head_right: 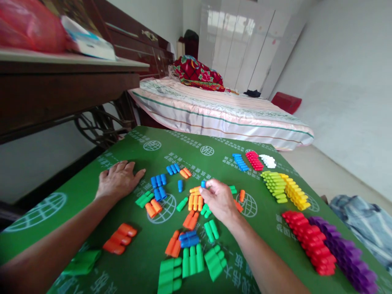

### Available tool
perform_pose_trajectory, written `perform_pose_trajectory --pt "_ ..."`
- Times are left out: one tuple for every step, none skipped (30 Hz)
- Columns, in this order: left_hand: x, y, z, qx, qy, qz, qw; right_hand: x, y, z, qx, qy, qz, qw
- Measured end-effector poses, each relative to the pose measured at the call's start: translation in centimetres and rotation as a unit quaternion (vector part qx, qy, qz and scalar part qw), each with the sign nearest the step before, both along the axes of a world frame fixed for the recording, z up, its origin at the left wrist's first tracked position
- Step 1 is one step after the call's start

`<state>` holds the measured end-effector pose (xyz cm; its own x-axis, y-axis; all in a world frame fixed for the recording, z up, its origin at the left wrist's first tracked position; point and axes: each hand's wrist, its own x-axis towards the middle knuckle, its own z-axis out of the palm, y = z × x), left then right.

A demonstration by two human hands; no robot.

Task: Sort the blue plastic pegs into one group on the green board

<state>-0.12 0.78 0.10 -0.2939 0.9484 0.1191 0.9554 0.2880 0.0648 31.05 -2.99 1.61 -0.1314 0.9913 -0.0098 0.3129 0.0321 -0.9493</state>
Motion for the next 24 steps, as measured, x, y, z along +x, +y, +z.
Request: perform_pose_trajectory --pt "0.0 0.0 0.0 0.001 0.0 0.0 1.0 0.6 0.2 -0.1 0.0 -0.017 -0.001 1.0" --pt "0.0 0.0 0.0 0.002 0.0 -0.001 1.0 1.2 0.4 -0.2 -0.002 -0.034 0.0 0.999" --pt "0.0 0.0 0.0 0.003 0.0 -0.002 1.0 1.9 0.4 -0.2 -0.007 -0.052 0.002 0.999" --pt "0.0 0.0 0.0 0.004 -0.001 -0.002 1.0 2.5 0.4 -0.2 -0.015 -0.072 0.005 0.997" --pt "0.0 -0.1 0.1 0.004 -0.003 -0.001 1.0 3.1 0.3 -0.1 -0.024 -0.093 0.009 0.995" --pt "0.1 -0.1 0.1 0.005 -0.004 -0.001 1.0 3.6 0.1 0.1 -0.035 -0.116 0.014 0.993" --pt "0.1 -0.1 0.1 0.006 -0.006 -0.001 1.0 4.1 -0.3 0.2 -0.045 -0.139 0.021 0.989" --pt "0.1 -0.1 0.1 0.009 -0.007 -0.001 1.0 4.5 -0.7 0.4 -0.053 -0.158 0.03 0.986" --pt "0.2 -0.1 0.1 0.011 -0.007 -0.001 1.0 4.9 -1.2 0.5 -0.058 -0.173 0.042 0.982" --pt "0.2 0.0 0.1 0.013 -0.007 -0.001 1.0 5.1 -1.7 0.6 -0.058 -0.184 0.058 0.98" --pt "0.2 0.0 0.0 0.014 -0.006 -0.002 1.0 5.3 -2.2 0.7 -0.056 -0.191 0.074 0.977" --pt "0.2 0.0 -0.1 0.015 -0.005 -0.002 1.0 5.4 -2.7 0.7 -0.055 -0.196 0.091 0.975" --pt "0.2 0.1 -0.2 0.014 -0.004 -0.002 1.0 5.5 -3.1 0.6 -0.055 -0.2 0.104 0.973" --pt "0.1 0.1 -0.3 0.015 -0.002 -0.002 1.0 5.5 -3.5 0.5 -0.058 -0.205 0.113 0.97" --pt "0.1 0.2 -0.5 0.016 -0.001 -0.004 1.0 5.6 -3.8 0.5 -0.061 -0.213 0.12 0.968" --pt "0.0 0.2 -0.5 0.017 -0.001 -0.005 1.0 5.6 -4.1 0.4 -0.062 -0.225 0.124 0.965" --pt "0.0 0.3 -0.6 0.019 -0.001 -0.006 1.0 5.6 -4.2 0.4 -0.06 -0.244 0.127 0.96" --pt "-0.1 0.3 -0.6 0.02 -0.002 -0.007 1.0 5.6 -4.3 0.4 -0.055 -0.268 0.129 0.953" --pt "-0.1 0.2 -0.6 0.02 -0.003 -0.008 1.0 5.6 -4.4 0.4 -0.048 -0.294 0.128 0.946" --pt "0.0 0.2 -0.5 0.021 -0.004 -0.008 1.0 5.6 -4.4 0.5 -0.042 -0.32 0.128 0.938" --pt "0.0 0.2 -0.4 0.021 -0.006 -0.007 1.0 5.6 -4.5 0.5 -0.038 -0.342 0.127 0.93" --pt "0.1 0.1 -0.3 0.021 -0.007 -0.006 1.0 5.6 -4.5 0.6 -0.034 -0.36 0.125 0.924" --pt "0.2 0.0 -0.2 0.019 -0.008 -0.004 1.0 5.5 -4.6 0.7 -0.032 -0.377 0.122 0.918" --pt "0.2 0.0 -0.1 0.018 -0.009 -0.003 1.0 5.5 -4.7 0.9 -0.029 -0.394 0.118 0.911"
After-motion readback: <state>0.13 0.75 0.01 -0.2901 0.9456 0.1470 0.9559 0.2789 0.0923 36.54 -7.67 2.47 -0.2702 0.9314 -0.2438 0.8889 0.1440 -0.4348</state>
